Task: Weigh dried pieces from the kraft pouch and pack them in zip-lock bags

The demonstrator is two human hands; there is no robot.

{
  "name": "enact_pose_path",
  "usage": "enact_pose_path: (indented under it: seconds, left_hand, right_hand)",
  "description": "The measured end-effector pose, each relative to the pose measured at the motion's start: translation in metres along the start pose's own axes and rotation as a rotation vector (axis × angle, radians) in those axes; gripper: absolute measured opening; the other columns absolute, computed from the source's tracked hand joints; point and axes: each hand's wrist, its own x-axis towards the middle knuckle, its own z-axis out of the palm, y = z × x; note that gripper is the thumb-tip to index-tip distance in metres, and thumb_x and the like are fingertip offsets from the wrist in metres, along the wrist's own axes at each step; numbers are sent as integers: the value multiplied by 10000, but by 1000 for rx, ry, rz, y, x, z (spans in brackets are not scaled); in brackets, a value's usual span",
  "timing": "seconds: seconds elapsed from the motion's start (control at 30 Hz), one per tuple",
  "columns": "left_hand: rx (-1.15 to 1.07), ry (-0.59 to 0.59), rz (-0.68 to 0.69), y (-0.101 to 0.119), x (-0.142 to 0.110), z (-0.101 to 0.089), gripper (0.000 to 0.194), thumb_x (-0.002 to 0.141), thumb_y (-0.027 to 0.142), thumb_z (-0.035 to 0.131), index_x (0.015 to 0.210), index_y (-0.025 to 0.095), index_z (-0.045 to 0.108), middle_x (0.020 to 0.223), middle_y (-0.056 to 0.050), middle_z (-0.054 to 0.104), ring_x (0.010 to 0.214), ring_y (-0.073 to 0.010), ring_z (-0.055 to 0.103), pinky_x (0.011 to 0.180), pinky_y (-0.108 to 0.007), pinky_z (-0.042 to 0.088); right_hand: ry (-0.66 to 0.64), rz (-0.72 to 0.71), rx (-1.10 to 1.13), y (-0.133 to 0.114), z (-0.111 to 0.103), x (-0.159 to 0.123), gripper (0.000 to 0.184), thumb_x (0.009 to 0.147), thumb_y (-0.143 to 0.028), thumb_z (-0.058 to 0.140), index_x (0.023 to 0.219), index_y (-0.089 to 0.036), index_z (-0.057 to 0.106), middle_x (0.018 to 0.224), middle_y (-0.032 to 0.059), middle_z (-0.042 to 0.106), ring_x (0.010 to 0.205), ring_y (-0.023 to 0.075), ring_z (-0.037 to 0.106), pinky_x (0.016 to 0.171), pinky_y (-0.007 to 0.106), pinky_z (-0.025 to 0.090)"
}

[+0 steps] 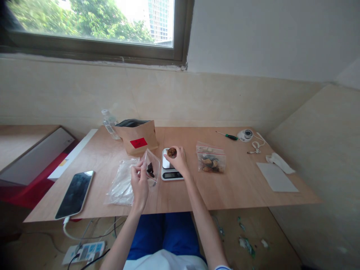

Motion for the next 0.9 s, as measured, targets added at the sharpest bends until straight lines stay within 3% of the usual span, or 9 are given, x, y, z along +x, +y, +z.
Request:
enact_pose_path:
  seconds: [0.07, 0.17, 0.3, 0.43, 0.53, 0.77, 0.9]
  left_hand:
    - [8, -9, -24, 0, -1, 2, 245, 868, 408, 458, 735, 203, 442, 1228, -98, 570, 1014, -190, 594, 749, -287, 463]
    - [11, -13, -56, 3, -2, 3, 244, 870, 402, 455, 735, 199, 442, 1241, -92, 561, 932, -173, 612, 715, -278, 458]
    - [-26, -4, -68, 9, -4, 4, 241, 865, 399, 462, 740, 195, 437, 1201, -95, 573, 885, -163, 615, 694, -269, 457]
    - [-70, 10, -78, 12, -5, 3, 242, 856, 420, 470, 776, 193, 445, 1114, -86, 599, 760, -145, 616, 631, -264, 461]
    - [-78, 18, -81, 11, -6, 2, 237, 863, 413, 462, 778, 193, 441, 1094, -79, 599, 689, -124, 600, 617, -265, 458]
    - [-74, 39, -81, 8, -6, 2, 232, 866, 409, 461, 792, 189, 455, 1121, -84, 601, 760, -136, 606, 680, -270, 456]
    - [-97, 46, -26, 7, -6, 3, 211, 865, 388, 475, 788, 192, 471, 1158, -97, 597, 989, -185, 594, 808, -301, 443]
  right_hand:
    - [-62, -50, 71, -28, -6, -4, 391, 716, -339, 685, 1060, -216, 546, 1068, 71, 486, 961, 185, 552, 761, 293, 507]
    - [-169, -109, 54, -67, -13, -9, 441, 708, -297, 697, 1106, -231, 521, 1116, 65, 441, 1033, 185, 538, 850, 304, 490]
    - [-278, -160, -66, -95, -15, -14, 488, 688, -178, 698, 1134, -222, 506, 1142, 68, 391, 1094, 213, 523, 959, 369, 433]
    - [-460, -221, -37, -103, -15, -16, 387, 752, -113, 622, 1117, -210, 540, 1089, 52, 472, 964, 162, 582, 874, 307, 477]
    - [-508, -203, 38, -104, -14, -16, 317, 817, -72, 522, 1107, -192, 564, 1059, 50, 542, 819, 114, 609, 794, 261, 498]
    - [-484, -253, -47, -91, -3, -14, 306, 887, -88, 412, 1137, -134, 582, 1128, 117, 619, 1046, 186, 581, 923, 335, 443]
    - [-591, -298, -113, -84, 2, -18, 329, 896, -80, 362, 1111, -127, 607, 1109, 121, 644, 1036, 202, 594, 905, 331, 449]
